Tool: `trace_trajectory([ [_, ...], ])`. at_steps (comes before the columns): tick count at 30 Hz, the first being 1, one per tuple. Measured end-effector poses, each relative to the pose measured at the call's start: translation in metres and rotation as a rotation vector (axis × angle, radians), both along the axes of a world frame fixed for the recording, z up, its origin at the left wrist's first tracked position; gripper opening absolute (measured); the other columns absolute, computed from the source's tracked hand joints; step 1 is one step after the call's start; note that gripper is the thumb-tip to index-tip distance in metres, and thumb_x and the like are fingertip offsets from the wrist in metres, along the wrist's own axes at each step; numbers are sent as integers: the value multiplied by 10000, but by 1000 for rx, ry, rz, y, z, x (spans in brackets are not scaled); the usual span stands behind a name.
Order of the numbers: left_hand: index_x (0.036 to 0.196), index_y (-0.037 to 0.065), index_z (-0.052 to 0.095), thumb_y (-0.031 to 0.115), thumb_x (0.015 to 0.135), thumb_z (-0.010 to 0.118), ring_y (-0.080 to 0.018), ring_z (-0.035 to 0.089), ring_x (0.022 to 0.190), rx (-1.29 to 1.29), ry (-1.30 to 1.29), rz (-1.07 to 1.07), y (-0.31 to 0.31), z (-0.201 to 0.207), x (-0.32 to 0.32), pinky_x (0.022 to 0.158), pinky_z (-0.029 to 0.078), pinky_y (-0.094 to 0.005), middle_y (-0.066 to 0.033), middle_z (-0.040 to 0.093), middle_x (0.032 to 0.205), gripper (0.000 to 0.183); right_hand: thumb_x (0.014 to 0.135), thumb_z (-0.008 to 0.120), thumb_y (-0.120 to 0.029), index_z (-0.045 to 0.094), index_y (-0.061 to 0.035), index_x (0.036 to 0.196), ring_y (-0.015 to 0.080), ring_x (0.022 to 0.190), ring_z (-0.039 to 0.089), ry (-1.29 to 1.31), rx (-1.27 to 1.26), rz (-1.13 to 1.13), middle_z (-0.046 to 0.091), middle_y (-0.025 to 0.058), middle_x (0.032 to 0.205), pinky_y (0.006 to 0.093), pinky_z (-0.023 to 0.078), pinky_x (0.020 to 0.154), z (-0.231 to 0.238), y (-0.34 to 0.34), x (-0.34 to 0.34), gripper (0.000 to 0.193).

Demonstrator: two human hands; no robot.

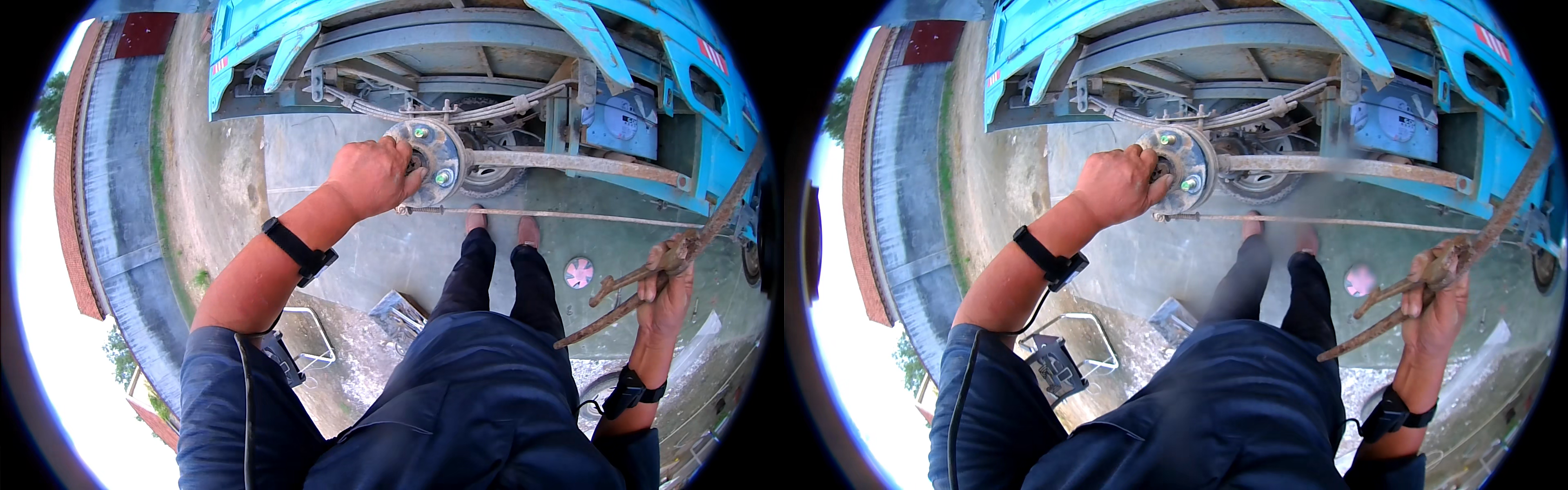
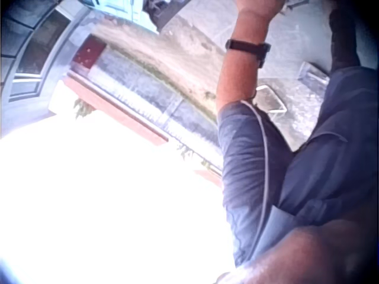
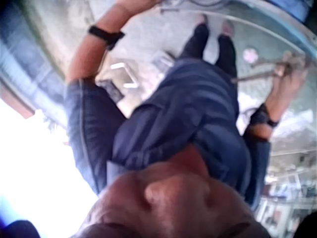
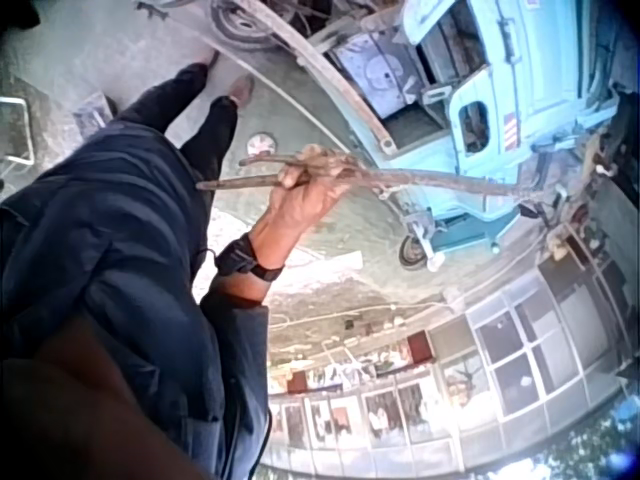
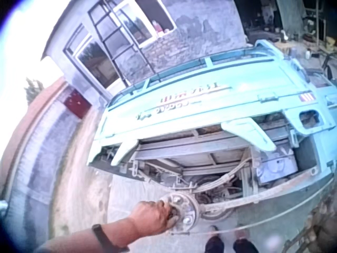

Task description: The person works on a vehicle axle using a hammer and a wrench. They strike the hub assembly with the hammer and use a large open-ended wrench together with a metal rod to manipulate the central hub component.

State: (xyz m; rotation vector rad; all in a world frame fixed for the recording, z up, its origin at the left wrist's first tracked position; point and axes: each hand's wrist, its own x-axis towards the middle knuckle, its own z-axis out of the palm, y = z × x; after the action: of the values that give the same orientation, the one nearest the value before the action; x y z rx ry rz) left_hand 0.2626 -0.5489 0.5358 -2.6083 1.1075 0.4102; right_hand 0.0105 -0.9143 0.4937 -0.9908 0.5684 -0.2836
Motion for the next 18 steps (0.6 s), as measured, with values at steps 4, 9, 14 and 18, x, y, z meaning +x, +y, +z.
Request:
trace_trajectory([
  [4,835,47,623,450,919,565,-320,667,633,1,-61,74,0,-6,-9,561,538,-419,-154,661,755,416,1038,480,-283,484,-59,1226,50,437,412,-9,29,-4,583,107,830,179,314,403,0,4,1,292],
  [9,789,49,629,468,935,540,-346,666,623,-108,-121,284,-1,-14,-24,556,530,-444,-171,655,670,453,1042,472,-284,484,-65,1216,47,437,408,-34,51,16,574,96,812,176,313,405,-2,2,3,280],
  [14,786,29,625,481,962,500,-382,670,673,-87,-62,529,-15,-14,-33,607,535,-472,-211,671,720,502,1044,468,-282,486,-65,1207,39,439,397,-27,48,-12,560,84,788,173,310,405,-1,0,8,272],
  [18,870,32,607,496,952,511,-371,677,694,21,-45,327,-10,3,-26,621,542,-455,-198,676,760,480,1044,468,-280,492,-63,1205,33,440,387,-68,63,8,561,84,793,170,306,405,-9,-5,8,271],
])
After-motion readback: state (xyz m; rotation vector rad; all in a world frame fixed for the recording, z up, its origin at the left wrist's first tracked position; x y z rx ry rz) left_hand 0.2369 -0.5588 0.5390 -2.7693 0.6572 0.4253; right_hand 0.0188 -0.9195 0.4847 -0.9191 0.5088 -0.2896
